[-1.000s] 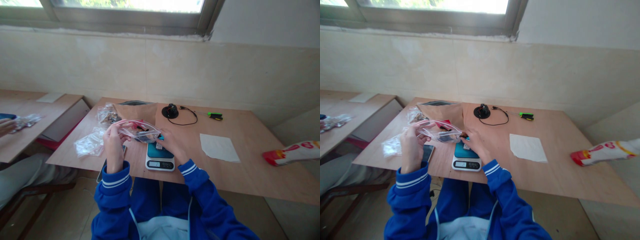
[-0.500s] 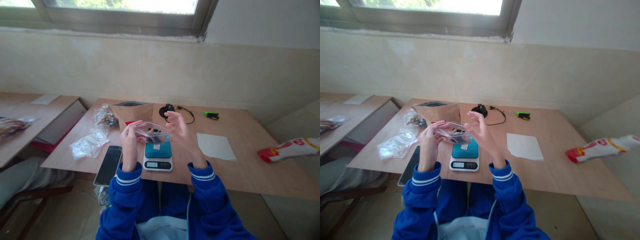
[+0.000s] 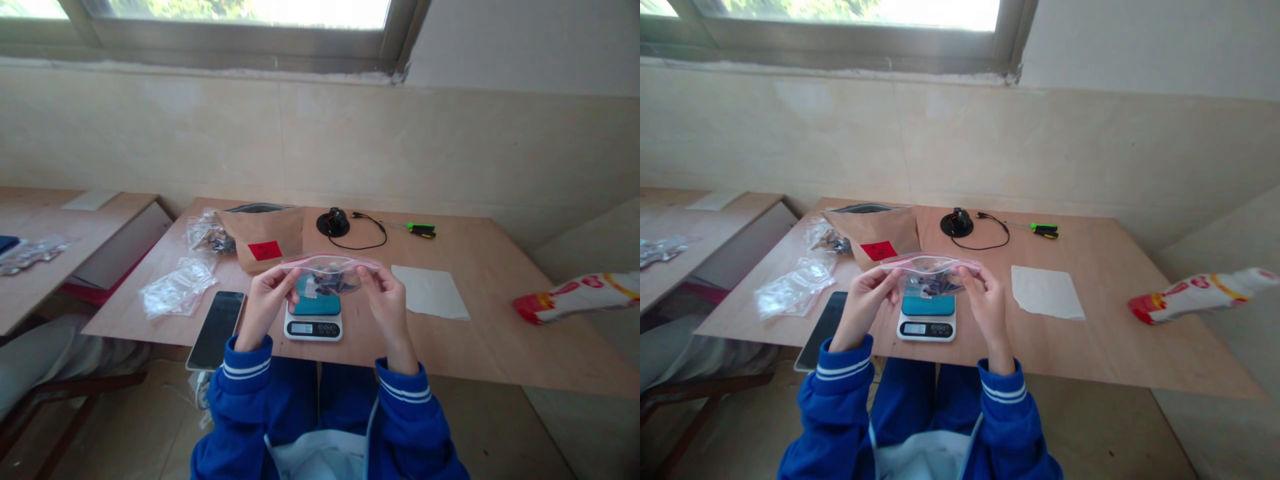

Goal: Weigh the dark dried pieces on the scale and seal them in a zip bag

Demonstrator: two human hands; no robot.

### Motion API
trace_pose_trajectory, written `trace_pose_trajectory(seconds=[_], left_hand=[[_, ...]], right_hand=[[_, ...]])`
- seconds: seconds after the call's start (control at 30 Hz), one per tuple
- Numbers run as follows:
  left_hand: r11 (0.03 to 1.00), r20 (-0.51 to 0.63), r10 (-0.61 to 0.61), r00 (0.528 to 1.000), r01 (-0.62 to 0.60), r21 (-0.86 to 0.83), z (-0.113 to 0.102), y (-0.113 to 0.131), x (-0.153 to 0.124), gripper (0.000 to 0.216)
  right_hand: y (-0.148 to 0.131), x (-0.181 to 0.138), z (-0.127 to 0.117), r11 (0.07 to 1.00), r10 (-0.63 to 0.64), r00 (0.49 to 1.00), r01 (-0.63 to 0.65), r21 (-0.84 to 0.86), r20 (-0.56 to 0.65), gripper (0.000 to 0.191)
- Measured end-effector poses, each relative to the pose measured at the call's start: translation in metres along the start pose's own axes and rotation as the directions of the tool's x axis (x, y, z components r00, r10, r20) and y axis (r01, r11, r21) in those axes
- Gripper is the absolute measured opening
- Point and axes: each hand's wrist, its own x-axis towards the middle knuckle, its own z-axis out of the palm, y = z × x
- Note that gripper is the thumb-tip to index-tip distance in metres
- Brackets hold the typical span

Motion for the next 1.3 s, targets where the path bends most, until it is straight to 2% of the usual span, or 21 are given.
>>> trace_pose_trajectory(seconds=[0.13,0.27,0.33,0.4,0.53,0.67,0.8,0.97,1.17,1.3], left_hand=[[0.974,-0.200,0.153,0.968,-0.113,0.196,0.011,-0.004,-0.002,0.027],[0.887,-0.316,0.290,0.903,-0.130,0.443,0.019,-0.007,-0.005,0.028],[0.900,-0.321,0.307,0.896,-0.164,0.404,0.021,-0.009,-0.006,0.033],[0.944,-0.297,0.272,0.915,-0.193,0.269,0.022,-0.010,-0.007,0.038],[0.980,-0.314,0.199,0.928,-0.190,0.061,0.022,-0.013,-0.008,0.032],[0.982,-0.290,0.162,0.943,-0.182,-0.045,0.019,-0.015,-0.008,0.029],[0.979,-0.229,0.190,0.955,-0.201,-0.023,0.018,-0.017,-0.005,0.027],[0.986,-0.253,0.166,0.953,-0.154,0.067,0.017,-0.023,-0.003,0.030],[0.976,-0.279,0.163,0.946,-0.115,0.183,0.017,-0.021,-0.009,0.030],[0.969,-0.295,0.176,0.939,-0.113,0.218,0.021,-0.017,-0.012,0.029]], right_hand=[[-0.004,-0.008,-0.002,0.997,-0.042,0.999,0.040,-0.063,-0.028,0.030],[-0.007,-0.014,-0.007,0.999,-0.021,0.999,0.018,-0.051,-0.049,0.032],[-0.010,-0.015,-0.010,1.000,-0.002,0.999,0.001,-0.026,-0.032,0.032],[-0.011,-0.017,-0.014,1.000,0.008,1.000,-0.008,-0.022,0.002,0.032],[-0.011,-0.020,-0.017,0.997,0.013,0.999,-0.010,-0.077,0.038,0.031],[-0.007,-0.023,-0.015,0.998,0.021,0.998,-0.025,-0.065,-0.067,0.027],[-0.002,-0.023,-0.013,0.998,0.029,0.977,-0.039,-0.042,-0.210,0.028],[0.005,-0.022,-0.014,0.999,0.027,0.951,-0.039,-0.034,-0.309,0.030],[0.008,-0.025,-0.007,1.000,-0.006,0.915,0.000,-0.015,-0.403,0.028],[0.007,-0.026,-0.004,0.999,-0.009,0.914,0.027,0.039,-0.405,0.026]])
